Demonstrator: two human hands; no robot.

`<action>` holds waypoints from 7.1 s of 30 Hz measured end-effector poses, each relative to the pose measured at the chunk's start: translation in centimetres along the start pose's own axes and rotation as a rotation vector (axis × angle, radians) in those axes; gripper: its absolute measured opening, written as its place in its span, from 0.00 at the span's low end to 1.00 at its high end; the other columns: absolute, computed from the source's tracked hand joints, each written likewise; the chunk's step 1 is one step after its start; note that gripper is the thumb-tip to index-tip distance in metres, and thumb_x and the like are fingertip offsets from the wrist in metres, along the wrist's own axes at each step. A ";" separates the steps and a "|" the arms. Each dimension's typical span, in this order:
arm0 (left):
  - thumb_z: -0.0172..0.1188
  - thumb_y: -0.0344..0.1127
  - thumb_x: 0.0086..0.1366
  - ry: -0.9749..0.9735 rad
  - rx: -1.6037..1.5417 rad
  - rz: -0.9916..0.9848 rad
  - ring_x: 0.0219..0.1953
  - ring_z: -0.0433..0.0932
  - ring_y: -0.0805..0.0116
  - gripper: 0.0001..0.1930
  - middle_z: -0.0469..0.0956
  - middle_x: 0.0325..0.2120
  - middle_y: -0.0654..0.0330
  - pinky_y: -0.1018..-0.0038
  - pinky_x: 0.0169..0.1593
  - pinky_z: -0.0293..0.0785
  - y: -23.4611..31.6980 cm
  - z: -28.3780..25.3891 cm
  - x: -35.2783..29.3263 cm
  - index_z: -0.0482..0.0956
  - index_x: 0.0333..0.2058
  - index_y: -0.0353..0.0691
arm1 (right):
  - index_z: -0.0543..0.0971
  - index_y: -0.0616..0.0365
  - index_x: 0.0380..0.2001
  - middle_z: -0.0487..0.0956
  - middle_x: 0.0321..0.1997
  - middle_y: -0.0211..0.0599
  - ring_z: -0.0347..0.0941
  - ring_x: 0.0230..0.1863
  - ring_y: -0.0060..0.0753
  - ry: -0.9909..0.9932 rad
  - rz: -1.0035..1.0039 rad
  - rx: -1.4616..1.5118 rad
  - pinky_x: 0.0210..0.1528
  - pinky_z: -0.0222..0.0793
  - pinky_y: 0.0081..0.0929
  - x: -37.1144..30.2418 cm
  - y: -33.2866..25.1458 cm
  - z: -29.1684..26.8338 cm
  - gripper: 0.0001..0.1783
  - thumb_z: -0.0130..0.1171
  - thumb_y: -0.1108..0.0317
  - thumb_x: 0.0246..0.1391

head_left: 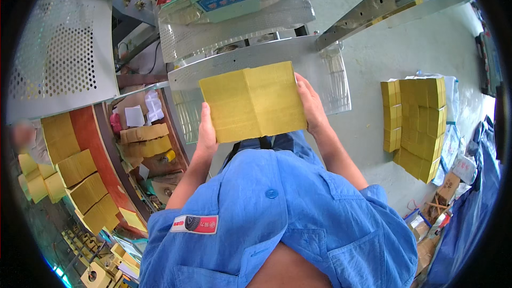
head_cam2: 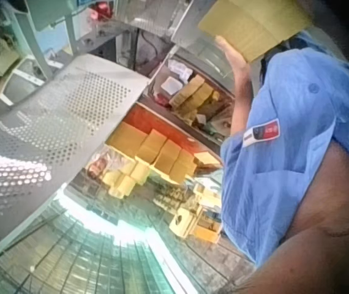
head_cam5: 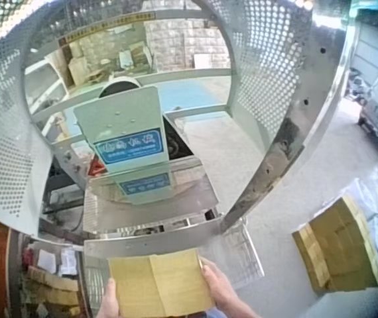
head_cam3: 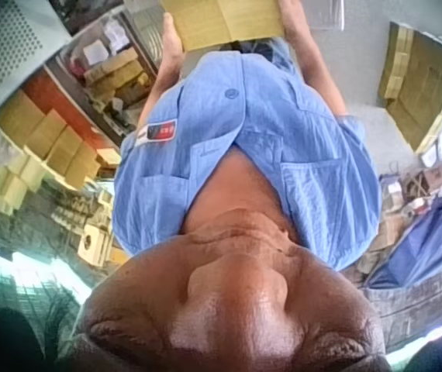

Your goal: The person is weighing stacks of yellow paper, adding slip sheets, and using a banding machine to secure them.

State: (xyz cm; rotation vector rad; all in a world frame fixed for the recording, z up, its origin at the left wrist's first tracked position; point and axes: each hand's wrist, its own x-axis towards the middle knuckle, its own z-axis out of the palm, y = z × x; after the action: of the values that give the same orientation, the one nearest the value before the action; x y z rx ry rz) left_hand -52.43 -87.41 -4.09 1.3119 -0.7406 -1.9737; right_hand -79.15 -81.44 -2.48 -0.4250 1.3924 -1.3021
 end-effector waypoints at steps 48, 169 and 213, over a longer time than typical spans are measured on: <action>0.42 0.53 0.72 -0.126 0.129 0.148 0.56 0.69 0.68 0.29 0.71 0.54 0.57 0.70 0.59 0.63 8.8 7.2 12.0 0.66 0.60 0.35 | 0.68 0.58 0.59 0.72 0.54 0.35 0.68 0.56 0.29 0.071 -0.099 0.051 0.56 0.65 0.27 14.0 -4.7 -1.4 0.26 0.40 0.52 0.67; 0.35 0.54 0.74 -0.386 0.217 0.194 0.64 0.62 0.62 0.30 0.63 0.62 0.58 0.62 0.66 0.56 1.5 3.8 -1.5 0.52 0.67 0.45 | 0.61 0.56 0.65 0.60 0.70 0.38 0.51 0.72 0.40 0.113 -1.087 -1.383 0.72 0.38 0.49 -6.3 -13.1 6.2 0.42 0.57 0.43 0.53; 0.52 0.58 0.64 -0.371 1.616 1.245 0.71 0.47 0.50 0.37 0.53 0.68 0.48 0.50 0.70 0.41 6.7 10.7 0.7 0.60 0.65 0.41 | 0.62 0.58 0.66 0.65 0.67 0.42 0.55 0.70 0.33 0.386 -0.561 -0.215 0.69 0.50 0.28 -2.9 -6.3 -1.7 0.32 0.42 0.48 0.68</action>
State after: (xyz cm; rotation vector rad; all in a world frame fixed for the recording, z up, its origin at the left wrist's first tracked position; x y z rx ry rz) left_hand -61.23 -91.11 4.15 0.5950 -2.7107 -0.2933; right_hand -82.23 -80.31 3.84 -0.7805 1.8262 -1.7578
